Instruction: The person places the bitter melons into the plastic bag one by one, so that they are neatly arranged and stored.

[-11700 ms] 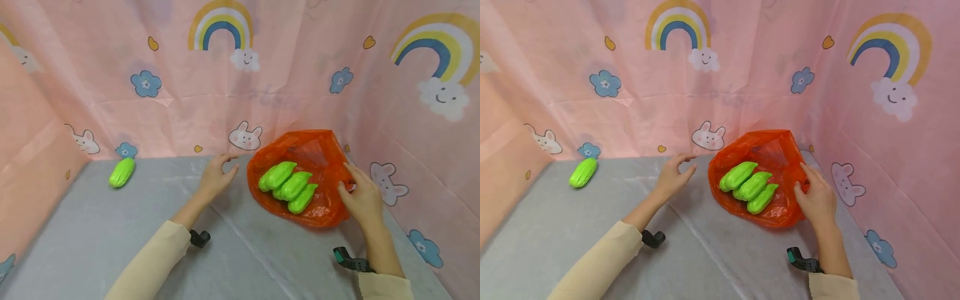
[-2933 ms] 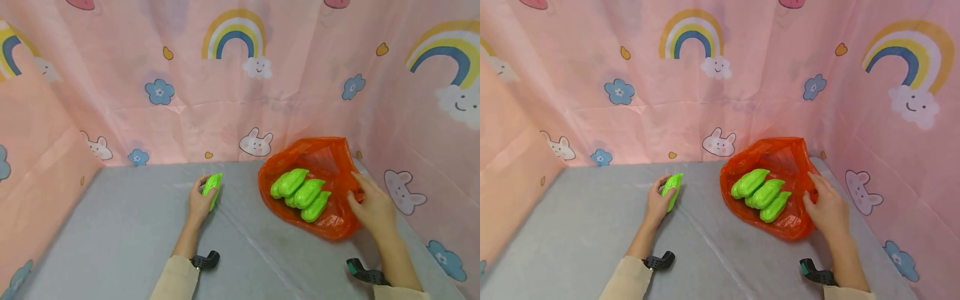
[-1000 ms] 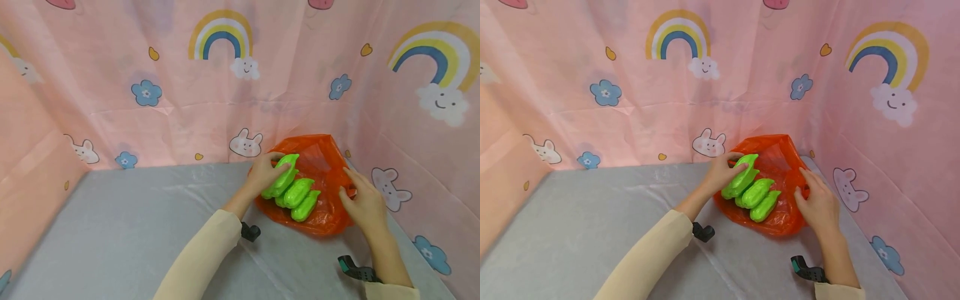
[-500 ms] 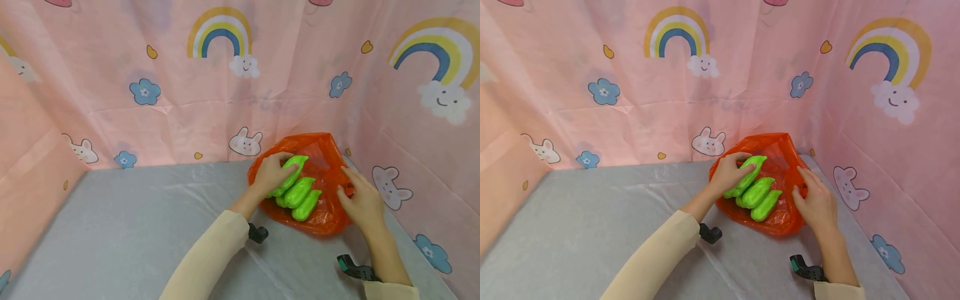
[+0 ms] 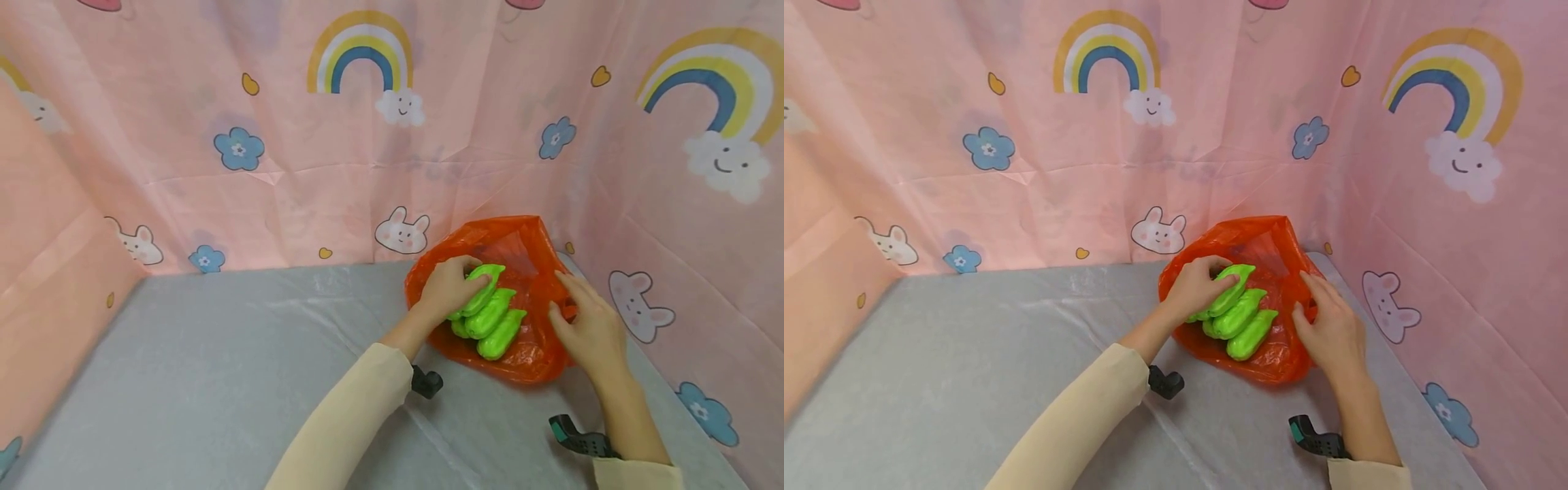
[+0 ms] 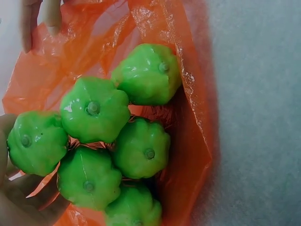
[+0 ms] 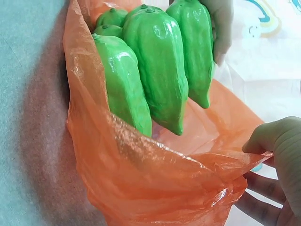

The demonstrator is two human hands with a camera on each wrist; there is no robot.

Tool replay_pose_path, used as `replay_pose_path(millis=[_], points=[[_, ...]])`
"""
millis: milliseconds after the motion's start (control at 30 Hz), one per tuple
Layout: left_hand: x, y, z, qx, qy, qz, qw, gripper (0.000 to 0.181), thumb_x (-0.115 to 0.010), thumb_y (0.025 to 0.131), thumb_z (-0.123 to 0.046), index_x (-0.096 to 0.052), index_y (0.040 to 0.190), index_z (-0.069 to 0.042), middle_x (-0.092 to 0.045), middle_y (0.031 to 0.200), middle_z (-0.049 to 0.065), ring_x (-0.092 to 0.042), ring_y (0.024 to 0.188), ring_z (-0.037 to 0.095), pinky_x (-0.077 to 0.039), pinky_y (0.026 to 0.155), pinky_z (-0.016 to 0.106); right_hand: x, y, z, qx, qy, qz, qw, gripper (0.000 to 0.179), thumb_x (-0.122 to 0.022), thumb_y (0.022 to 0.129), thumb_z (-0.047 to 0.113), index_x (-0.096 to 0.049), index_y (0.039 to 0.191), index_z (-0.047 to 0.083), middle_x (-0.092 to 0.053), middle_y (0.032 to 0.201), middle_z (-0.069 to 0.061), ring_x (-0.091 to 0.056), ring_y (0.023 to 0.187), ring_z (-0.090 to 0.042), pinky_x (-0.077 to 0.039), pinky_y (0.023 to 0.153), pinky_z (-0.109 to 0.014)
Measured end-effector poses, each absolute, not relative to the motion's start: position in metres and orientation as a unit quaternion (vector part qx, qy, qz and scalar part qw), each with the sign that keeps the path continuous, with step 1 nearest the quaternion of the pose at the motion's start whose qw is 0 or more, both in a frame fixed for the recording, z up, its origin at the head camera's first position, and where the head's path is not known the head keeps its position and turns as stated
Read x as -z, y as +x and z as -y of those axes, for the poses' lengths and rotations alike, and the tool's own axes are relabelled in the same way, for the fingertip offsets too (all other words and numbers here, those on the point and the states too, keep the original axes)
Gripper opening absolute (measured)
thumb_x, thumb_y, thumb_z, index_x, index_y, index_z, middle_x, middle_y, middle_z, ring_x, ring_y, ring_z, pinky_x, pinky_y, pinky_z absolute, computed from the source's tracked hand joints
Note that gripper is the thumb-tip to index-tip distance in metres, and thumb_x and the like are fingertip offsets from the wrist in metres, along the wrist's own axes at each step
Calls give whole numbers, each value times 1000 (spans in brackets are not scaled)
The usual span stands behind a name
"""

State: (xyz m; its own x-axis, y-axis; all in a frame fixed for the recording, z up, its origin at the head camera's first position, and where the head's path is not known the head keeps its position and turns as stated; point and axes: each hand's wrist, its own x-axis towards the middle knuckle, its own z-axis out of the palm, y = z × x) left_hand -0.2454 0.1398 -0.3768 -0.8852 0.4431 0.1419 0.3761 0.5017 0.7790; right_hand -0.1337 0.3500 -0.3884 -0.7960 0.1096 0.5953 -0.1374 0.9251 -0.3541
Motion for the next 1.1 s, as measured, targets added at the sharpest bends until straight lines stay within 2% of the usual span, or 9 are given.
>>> replay_pose_path(millis=[200, 500, 733, 900, 1100], points=[[378, -244, -143, -414, 244, -876, 48, 40, -63, 98, -41, -64, 132, -19, -71, 123, -2, -62, 100, 12, -54, 93, 31, 388, -134, -350, -196, 8, 927, 321, 53, -69, 86, 5, -59, 138, 1, -62, 134, -27, -67, 94, -46, -54, 73, -59], [379, -242, -144, -397, 247, -882, 49, 43, -60, 99, -45, -62, 134, -21, -70, 123, -4, -61, 99, 12, -54, 92, 30, 385, -129, -348, -201, -2, 930, 306, 53, -68, 87, 6, -59, 139, 1, -61, 135, -27, -67, 95, -44, -54, 74, -58], [379, -242, -143, -403, 224, -886, 47, 55, -60, 99, -47, -50, 147, -23, -66, 136, 0, -63, 118, 17, -52, 103, 38, 382, -132, -349, -197, 0, 929, 312, 52, -68, 88, 6, -60, 138, 3, -64, 131, -25, -67, 84, -38, -54, 65, -45], [377, -240, -140, -405, 223, -885, 47, 54, -61, 98, -46, -53, 146, -21, -64, 139, 1, -63, 120, 17, -52, 105, 37, 381, -131, -349, -200, -7, 931, 304, 52, -68, 89, 7, -58, 139, 3, -62, 134, -26, -67, 87, -40, -57, 69, -55], [374, -237, -130, -403, 231, -885, 39, 53, -60, 98, -48, -55, 143, -21, -64, 139, 0, -61, 124, 20, -51, 105, 39, 380, -130, -355, -192, -6, 928, 321, 51, -68, 87, 7, -60, 137, 1, -63, 131, -27, -65, 88, -44, -55, 69, -55]])
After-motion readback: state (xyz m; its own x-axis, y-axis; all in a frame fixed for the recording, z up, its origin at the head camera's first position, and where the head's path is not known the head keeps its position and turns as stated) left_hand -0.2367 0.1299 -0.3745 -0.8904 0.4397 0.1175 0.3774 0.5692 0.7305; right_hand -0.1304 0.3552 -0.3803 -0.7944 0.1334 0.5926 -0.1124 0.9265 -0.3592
